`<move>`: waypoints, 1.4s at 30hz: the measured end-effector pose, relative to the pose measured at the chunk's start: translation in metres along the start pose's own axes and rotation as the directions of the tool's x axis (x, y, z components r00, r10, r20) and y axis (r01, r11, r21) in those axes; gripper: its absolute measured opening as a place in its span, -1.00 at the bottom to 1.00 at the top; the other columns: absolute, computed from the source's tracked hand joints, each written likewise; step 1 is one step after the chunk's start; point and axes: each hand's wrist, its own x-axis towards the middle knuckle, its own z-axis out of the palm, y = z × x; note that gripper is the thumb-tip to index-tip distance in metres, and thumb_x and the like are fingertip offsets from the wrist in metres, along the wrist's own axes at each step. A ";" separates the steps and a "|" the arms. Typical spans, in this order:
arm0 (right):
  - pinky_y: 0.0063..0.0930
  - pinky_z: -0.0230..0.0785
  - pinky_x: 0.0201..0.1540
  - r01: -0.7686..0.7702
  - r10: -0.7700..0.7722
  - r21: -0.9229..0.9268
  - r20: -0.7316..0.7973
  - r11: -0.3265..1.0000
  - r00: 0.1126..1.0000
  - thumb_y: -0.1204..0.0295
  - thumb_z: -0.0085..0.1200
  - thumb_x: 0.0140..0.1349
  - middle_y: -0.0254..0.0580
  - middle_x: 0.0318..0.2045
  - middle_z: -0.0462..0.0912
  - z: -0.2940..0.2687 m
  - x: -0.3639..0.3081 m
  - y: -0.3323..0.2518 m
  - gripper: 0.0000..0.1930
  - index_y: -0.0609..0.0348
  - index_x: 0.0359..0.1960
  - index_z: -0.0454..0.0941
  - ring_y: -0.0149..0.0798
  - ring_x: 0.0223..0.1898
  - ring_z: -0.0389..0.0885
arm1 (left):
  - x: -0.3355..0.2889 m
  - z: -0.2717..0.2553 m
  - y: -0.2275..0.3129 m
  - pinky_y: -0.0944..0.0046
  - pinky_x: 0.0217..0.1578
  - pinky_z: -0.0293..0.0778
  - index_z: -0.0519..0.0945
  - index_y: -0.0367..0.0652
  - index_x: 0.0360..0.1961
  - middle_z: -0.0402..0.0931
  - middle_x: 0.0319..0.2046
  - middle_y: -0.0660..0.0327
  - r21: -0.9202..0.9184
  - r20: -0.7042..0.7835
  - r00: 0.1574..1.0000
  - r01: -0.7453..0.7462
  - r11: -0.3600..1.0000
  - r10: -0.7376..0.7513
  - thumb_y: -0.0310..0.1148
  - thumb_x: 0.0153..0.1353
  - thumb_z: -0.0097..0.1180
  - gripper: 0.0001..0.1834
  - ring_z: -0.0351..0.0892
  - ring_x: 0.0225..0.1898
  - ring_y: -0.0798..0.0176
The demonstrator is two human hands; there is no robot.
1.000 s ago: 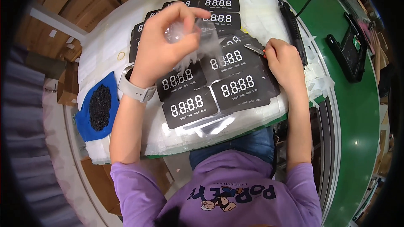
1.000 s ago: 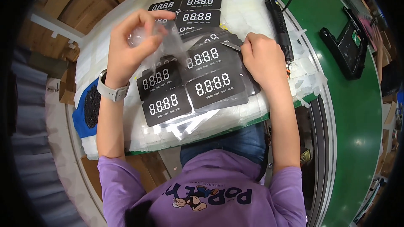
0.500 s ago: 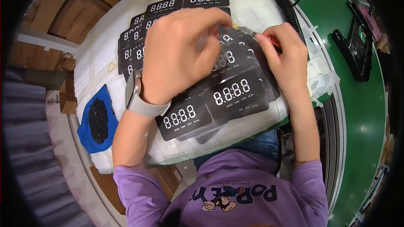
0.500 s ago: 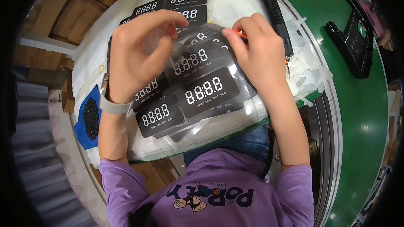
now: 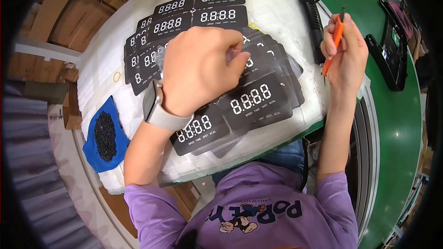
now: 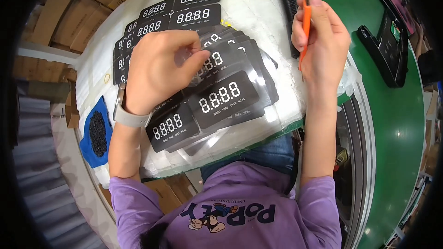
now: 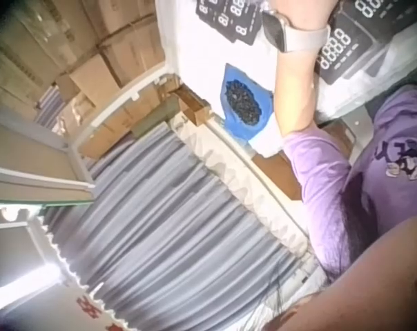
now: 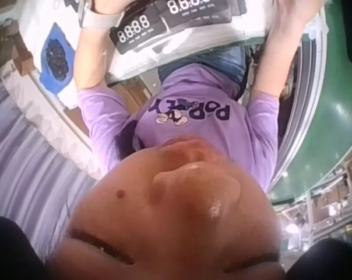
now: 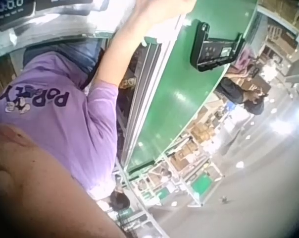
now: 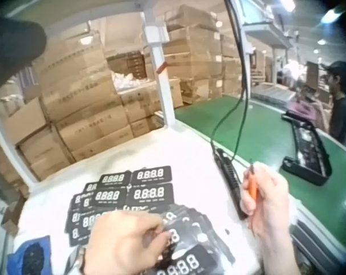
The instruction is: Peeling off the protective plastic film from digital display panels using a small tool.
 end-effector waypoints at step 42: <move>-0.10 0.37 -0.50 0.512 0.066 -0.814 0.547 0.275 0.834 0.44 0.24 0.23 -0.15 -0.48 0.52 0.058 -0.080 0.024 -0.86 0.15 -0.45 0.55 0.07 -0.53 0.58 | -0.066 0.010 -0.023 0.14 -0.46 0.48 0.72 -0.07 -0.45 0.60 -0.57 0.25 -0.009 0.057 0.998 0.021 1.000 -0.021 -0.31 0.01 0.34 -0.90 0.63 -0.48 0.10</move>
